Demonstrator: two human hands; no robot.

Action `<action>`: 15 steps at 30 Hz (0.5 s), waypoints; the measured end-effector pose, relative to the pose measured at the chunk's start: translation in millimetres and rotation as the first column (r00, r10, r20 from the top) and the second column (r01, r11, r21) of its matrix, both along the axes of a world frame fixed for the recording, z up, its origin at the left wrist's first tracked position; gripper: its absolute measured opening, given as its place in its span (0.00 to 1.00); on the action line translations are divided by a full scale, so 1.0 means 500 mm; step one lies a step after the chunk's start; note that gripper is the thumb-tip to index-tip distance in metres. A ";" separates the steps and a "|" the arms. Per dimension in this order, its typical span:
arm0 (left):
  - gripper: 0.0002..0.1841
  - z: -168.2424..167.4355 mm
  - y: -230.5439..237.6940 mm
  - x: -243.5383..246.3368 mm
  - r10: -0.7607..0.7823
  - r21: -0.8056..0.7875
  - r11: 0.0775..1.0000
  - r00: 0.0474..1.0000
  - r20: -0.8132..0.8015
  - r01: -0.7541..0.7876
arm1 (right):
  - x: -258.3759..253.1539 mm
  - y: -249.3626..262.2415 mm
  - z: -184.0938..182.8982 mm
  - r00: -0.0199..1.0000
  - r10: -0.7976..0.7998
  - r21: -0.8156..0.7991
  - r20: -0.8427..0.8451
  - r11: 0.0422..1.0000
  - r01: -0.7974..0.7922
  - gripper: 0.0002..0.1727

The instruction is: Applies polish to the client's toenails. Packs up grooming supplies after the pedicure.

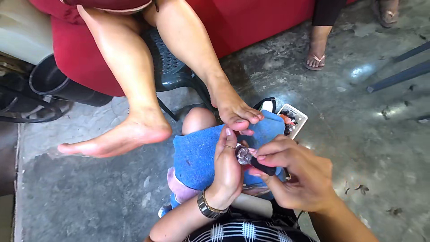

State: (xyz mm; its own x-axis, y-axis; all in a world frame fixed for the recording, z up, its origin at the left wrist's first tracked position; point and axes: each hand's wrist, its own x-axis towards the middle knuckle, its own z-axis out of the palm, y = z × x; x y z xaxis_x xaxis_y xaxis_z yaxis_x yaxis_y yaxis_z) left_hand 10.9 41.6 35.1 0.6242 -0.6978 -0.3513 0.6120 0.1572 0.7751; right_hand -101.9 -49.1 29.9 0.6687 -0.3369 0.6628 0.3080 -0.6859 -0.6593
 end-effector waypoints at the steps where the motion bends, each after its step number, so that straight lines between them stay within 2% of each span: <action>1: 0.23 0.000 0.000 0.000 0.020 0.004 1.000 1.000 0.018 -0.020 | 0.004 0.005 -0.001 1.000 -0.017 -0.060 -0.003 0.998 0.017 0.05; 4: 0.24 0.000 0.000 0.009 0.031 -0.007 1.000 0.997 0.064 -0.031 | 0.011 0.011 0.000 0.999 -0.037 -0.122 0.005 0.992 0.038 0.03; 8: 0.23 0.008 -0.001 0.022 0.007 -0.060 0.998 0.999 0.039 -0.005 | 0.016 -0.004 0.007 0.998 0.044 0.024 0.034 0.999 -0.045 0.08; 15: 0.19 0.012 0.005 0.033 -0.026 -0.093 0.995 0.999 -0.028 0.023 | 0.034 -0.006 0.027 0.995 0.048 0.078 0.087 0.995 -0.055 0.12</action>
